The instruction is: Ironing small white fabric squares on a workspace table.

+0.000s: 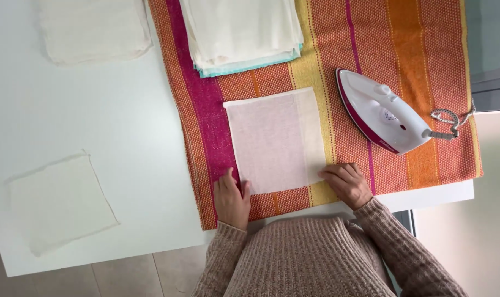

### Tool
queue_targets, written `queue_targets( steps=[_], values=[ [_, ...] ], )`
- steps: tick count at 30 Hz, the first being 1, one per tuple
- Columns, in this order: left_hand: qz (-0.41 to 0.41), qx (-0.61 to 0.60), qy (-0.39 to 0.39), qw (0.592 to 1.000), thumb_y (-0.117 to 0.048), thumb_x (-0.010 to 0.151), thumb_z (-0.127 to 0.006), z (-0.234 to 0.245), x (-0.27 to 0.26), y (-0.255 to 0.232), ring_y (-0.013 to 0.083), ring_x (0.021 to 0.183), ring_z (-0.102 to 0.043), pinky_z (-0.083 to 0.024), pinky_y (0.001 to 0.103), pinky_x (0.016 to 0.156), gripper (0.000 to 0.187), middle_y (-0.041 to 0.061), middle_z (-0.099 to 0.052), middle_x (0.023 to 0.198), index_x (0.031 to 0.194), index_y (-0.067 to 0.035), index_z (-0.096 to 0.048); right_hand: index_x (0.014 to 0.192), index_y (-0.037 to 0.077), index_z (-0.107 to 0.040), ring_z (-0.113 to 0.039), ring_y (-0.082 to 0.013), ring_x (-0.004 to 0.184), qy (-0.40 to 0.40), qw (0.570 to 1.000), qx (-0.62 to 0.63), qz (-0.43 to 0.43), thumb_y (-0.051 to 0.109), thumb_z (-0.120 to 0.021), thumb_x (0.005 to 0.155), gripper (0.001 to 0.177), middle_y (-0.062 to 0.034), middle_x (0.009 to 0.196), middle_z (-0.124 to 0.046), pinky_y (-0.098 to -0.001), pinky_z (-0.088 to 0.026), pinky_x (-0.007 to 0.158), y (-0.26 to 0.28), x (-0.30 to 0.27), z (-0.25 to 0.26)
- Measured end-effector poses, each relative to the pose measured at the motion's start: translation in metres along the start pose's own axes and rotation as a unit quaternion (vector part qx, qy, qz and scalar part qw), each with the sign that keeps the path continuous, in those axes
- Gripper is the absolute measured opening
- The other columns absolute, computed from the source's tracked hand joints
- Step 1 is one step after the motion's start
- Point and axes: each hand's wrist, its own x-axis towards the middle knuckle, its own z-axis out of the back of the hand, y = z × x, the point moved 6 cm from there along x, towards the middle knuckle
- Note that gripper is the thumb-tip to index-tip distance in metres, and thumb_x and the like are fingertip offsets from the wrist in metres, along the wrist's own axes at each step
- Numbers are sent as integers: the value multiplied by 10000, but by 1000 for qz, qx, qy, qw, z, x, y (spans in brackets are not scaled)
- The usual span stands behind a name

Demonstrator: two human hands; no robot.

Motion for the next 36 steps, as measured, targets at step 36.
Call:
queue_targets(
  steps=[36],
  values=[
    [-356,-102,39,928,-186,890,-721,-58,-14,-124,260,1027,-607,-468,417,849,223,38,-600,1077,1103,-163,-658,907,139,-730,-645,-265,872,7,998,16,-62,289,-712,940,155,-37,924,-685,-393,-498,768,2,-11,11]
  ],
)
